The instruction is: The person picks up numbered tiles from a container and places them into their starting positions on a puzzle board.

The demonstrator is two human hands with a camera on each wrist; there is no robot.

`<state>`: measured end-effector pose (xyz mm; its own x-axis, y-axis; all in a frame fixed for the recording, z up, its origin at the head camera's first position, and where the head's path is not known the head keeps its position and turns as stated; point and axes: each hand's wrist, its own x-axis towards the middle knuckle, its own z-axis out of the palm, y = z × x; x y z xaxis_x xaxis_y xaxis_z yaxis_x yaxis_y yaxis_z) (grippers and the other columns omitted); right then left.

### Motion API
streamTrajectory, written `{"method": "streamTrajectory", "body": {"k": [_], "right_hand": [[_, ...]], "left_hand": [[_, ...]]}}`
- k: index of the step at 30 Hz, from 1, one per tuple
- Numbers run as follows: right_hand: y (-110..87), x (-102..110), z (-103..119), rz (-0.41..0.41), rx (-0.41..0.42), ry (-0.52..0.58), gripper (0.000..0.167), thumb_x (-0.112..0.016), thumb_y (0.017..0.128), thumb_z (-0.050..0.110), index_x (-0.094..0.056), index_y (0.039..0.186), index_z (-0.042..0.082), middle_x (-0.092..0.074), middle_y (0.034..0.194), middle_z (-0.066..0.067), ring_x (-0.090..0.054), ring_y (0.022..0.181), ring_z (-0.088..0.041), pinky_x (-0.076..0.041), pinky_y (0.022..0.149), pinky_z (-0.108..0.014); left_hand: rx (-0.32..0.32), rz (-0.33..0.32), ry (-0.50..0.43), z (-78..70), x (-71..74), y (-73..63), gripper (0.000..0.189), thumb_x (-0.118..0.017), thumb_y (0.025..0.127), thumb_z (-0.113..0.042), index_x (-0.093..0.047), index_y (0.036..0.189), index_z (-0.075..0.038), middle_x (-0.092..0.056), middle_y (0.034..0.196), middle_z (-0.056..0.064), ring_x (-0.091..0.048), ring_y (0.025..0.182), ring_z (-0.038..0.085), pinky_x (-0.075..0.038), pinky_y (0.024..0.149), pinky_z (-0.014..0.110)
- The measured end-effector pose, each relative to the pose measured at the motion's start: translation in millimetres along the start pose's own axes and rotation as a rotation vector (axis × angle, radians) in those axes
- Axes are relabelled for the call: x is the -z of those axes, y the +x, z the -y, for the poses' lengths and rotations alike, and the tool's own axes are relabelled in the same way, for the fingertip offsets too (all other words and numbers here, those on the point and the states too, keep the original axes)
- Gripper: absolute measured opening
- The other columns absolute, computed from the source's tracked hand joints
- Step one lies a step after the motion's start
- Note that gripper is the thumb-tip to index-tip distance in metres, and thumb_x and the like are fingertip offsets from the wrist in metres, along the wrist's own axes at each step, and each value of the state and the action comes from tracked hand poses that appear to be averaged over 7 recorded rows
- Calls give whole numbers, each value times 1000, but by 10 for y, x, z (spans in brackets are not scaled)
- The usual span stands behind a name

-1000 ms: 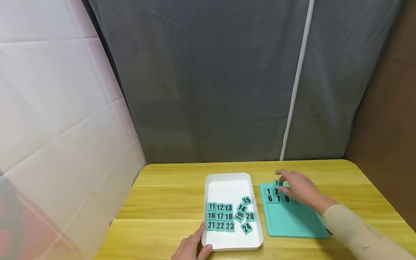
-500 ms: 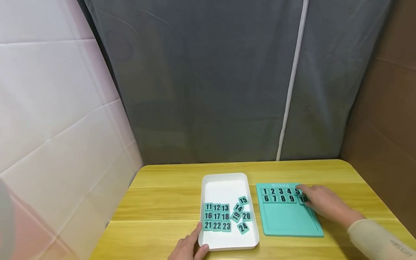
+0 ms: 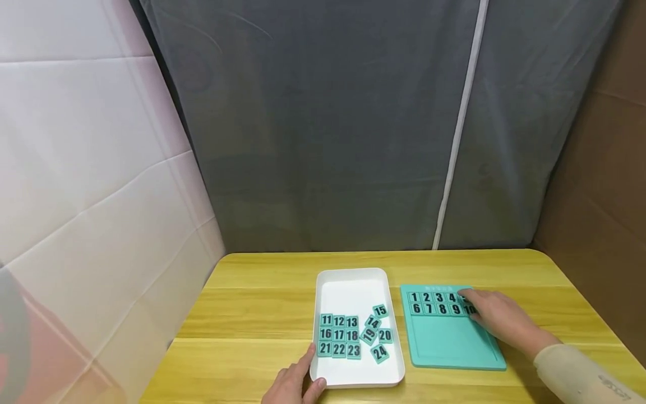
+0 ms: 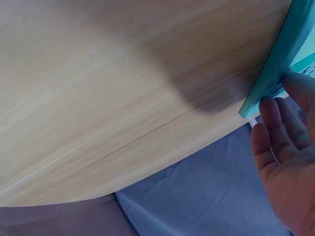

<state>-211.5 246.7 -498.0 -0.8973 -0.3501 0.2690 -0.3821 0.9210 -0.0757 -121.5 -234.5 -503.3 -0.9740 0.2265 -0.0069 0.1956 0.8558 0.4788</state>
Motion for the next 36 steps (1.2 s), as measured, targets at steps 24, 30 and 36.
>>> {"method": "streamTrajectory", "body": {"k": [24, 30, 36], "right_hand": [[352, 264, 414, 40, -72, 126, 43, -84, 94, 17, -69, 132, 5, -77, 124, -14, -75, 109, -34, -59, 96, -58], [912, 293, 1426, 121, 132, 260, 35, -76, 101, 18, -71, 135, 14, -76, 131, -3, -71, 120, -26, -57, 105, -51], [1200, 29, 2121, 332, 304, 145, 36, -67, 107, 28, -67, 144, 29, -71, 139, 12, -62, 128, -16, -50, 115, -41]], "left_hand": [[19, -18, 0, -14, 37, -17, 78, -59, 104, -64, -47, 162, -14, -74, 127, 10, -66, 107, 29, -59, 84, 49], [11, -28, -13, 4, 75, 15, 75, -62, 104, -58, -48, 161, -12, -74, 130, 15, -67, 106, 33, -59, 83, 53], [10, 26, -29, -59, -9, 88, 78, -57, 105, -63, -46, 162, -12, -75, 126, 12, -67, 103, 32, -58, 79, 47]]}}
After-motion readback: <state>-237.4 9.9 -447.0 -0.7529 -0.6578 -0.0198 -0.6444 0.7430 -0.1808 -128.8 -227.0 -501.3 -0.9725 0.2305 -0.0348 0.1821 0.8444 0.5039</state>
